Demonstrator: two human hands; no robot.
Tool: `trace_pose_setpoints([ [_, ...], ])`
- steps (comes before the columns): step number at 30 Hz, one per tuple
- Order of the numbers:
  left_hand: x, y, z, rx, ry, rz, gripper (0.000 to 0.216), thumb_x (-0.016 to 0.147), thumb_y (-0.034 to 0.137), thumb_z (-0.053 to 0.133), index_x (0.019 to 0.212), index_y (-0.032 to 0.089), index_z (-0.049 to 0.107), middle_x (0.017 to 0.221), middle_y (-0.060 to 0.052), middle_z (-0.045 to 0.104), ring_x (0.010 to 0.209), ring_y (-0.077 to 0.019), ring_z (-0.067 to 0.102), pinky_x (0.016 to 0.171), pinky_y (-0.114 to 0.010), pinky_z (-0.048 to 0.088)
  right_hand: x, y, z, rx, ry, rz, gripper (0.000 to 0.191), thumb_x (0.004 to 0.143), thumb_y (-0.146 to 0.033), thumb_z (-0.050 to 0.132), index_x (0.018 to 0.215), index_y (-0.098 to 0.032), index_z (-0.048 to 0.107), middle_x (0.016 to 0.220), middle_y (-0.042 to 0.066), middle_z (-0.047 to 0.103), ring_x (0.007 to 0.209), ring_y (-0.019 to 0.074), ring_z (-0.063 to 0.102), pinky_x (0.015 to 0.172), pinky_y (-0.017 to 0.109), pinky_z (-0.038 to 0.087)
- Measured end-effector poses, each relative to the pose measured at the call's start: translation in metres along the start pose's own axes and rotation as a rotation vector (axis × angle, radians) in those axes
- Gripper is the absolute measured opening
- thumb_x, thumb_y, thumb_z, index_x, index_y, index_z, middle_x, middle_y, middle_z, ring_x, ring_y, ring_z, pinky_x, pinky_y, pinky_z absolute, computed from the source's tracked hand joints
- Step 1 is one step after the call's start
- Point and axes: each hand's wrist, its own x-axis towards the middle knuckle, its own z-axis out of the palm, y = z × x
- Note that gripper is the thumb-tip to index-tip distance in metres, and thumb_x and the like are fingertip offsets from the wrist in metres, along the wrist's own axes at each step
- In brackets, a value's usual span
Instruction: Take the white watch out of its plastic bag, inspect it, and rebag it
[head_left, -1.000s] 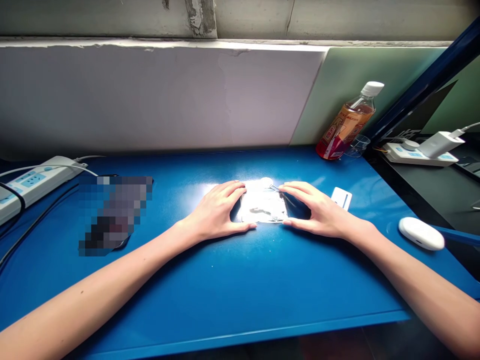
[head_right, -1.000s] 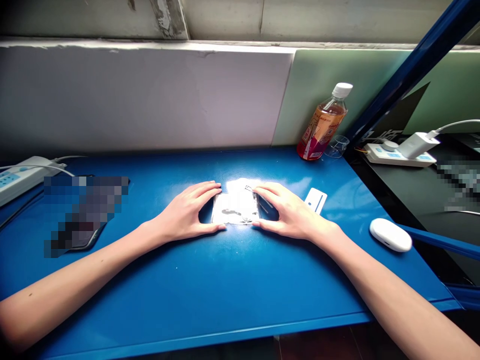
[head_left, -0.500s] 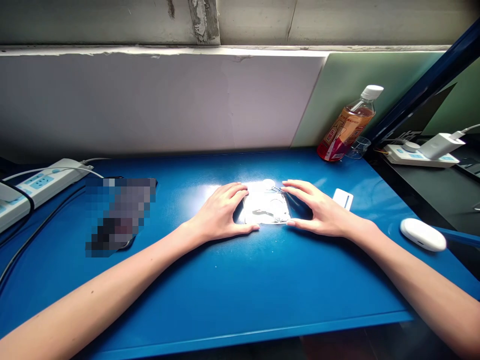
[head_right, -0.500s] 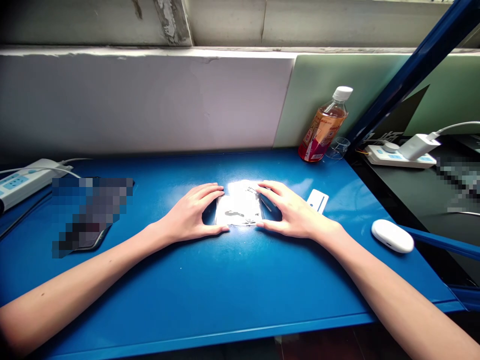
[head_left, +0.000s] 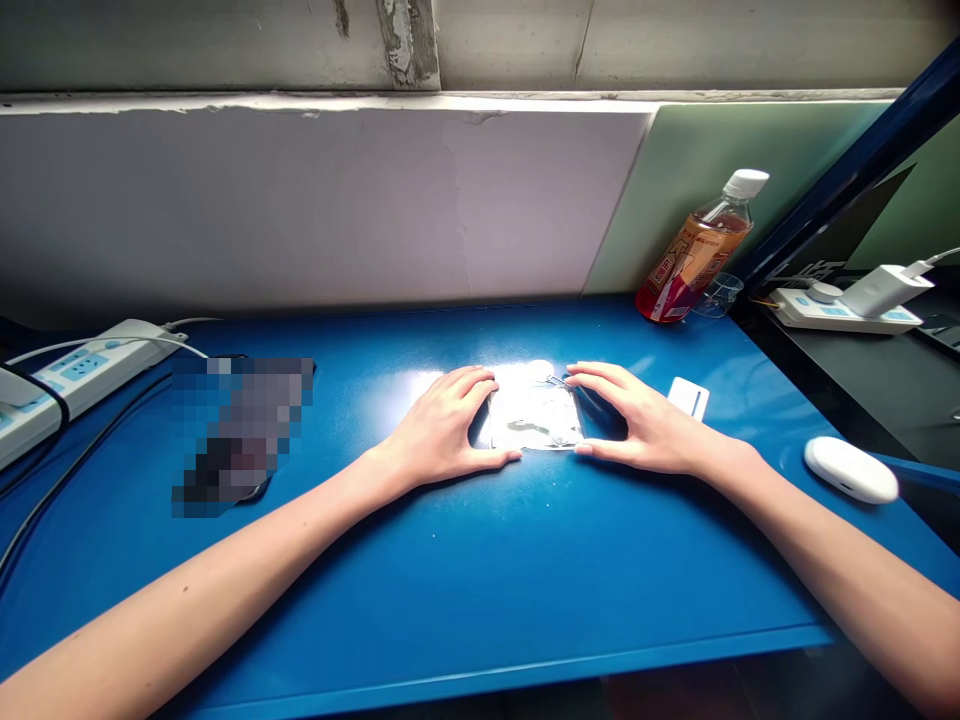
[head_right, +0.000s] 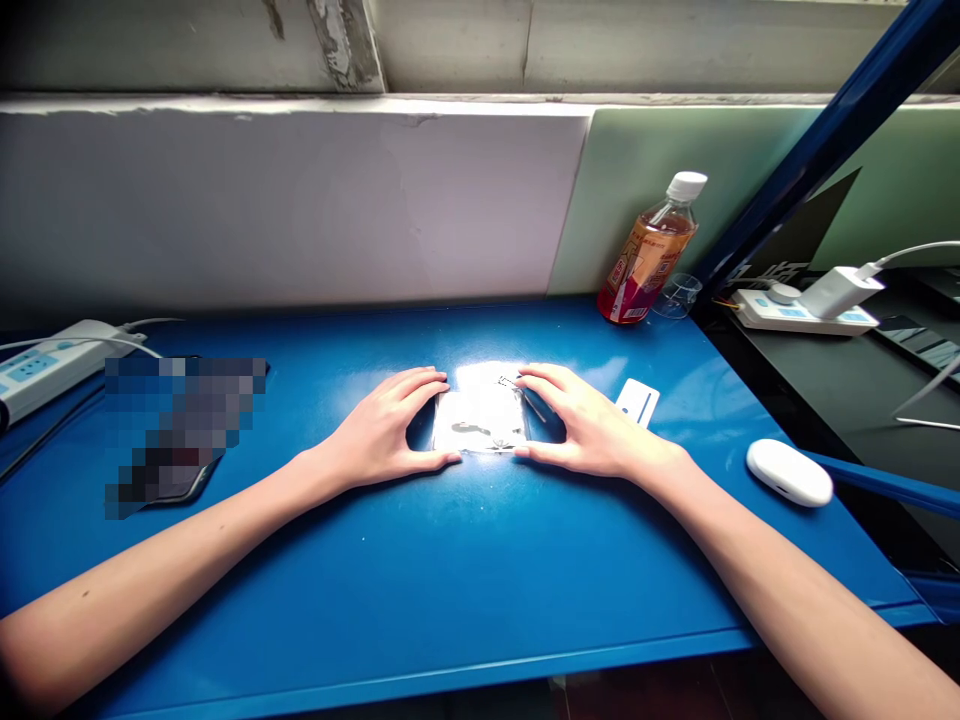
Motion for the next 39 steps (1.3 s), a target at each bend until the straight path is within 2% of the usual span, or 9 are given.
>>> trace_pose_setpoints([
  [6,-0.0004,0.0002,-0.0004,-0.014,-0.006,-0.001,0.088,0.077,0.073,0.068,0.133,0.006,0.057,0.141,-0.024,0.056,0.135,-0.0383,0.049,0.113,-0.051,0.042,-0.0005,-0.001,0.0011,-0.011,0.001,0.011,0.08,0.086,-0.06,0.065,0.15,-0.017,0.04,0.153,0.021,0.043,0.14,0.0377,0.045,0.114,0.055,0.043],
  [13,-0.0002,0.0008,-0.0009,-0.036,-0.014,-0.019,0.085,0.076,0.071,0.07,0.133,0.009,0.057,0.142,-0.023,0.055,0.135,-0.0382,0.049,0.113,-0.052,0.042,-0.0008,-0.0005,0.0013,-0.038,-0.008,0.009,0.083,0.087,-0.061,0.063,0.152,-0.016,0.036,0.154,0.022,0.041,0.142,0.0375,0.043,0.115,0.056,0.041],
  [17,-0.0004,0.0006,-0.0006,-0.024,-0.02,-0.015,0.087,0.077,0.072,0.069,0.133,0.006,0.057,0.142,-0.024,0.055,0.136,-0.0384,0.048,0.113,-0.052,0.042,-0.0011,0.0008,-0.0015,-0.061,-0.007,0.01,0.084,0.087,-0.061,0.063,0.153,-0.016,0.035,0.156,0.021,0.04,0.143,0.0375,0.041,0.115,0.056,0.041],
  [30,-0.0007,0.0009,0.0004,-0.016,-0.009,-0.024,0.086,0.077,0.073,0.067,0.133,0.009,0.057,0.142,-0.022,0.055,0.136,-0.0385,0.048,0.113,-0.052,0.042,0.0002,-0.001,-0.0049,-0.093,-0.029,0.01,0.08,0.087,-0.062,0.062,0.147,-0.013,0.044,0.154,0.023,0.041,0.142,0.038,0.041,0.115,0.055,0.041],
  [39,-0.0005,0.002,-0.0006,-0.015,-0.002,-0.029,0.083,0.077,0.074,0.067,0.132,0.013,0.057,0.141,-0.021,0.056,0.136,-0.0382,0.049,0.113,-0.053,0.042,0.0002,-0.0004,-0.0043,-0.046,-0.005,0.019,0.076,0.085,-0.062,0.065,0.146,-0.02,0.047,0.152,0.021,0.045,0.14,0.0406,0.044,0.112,0.059,0.043],
])
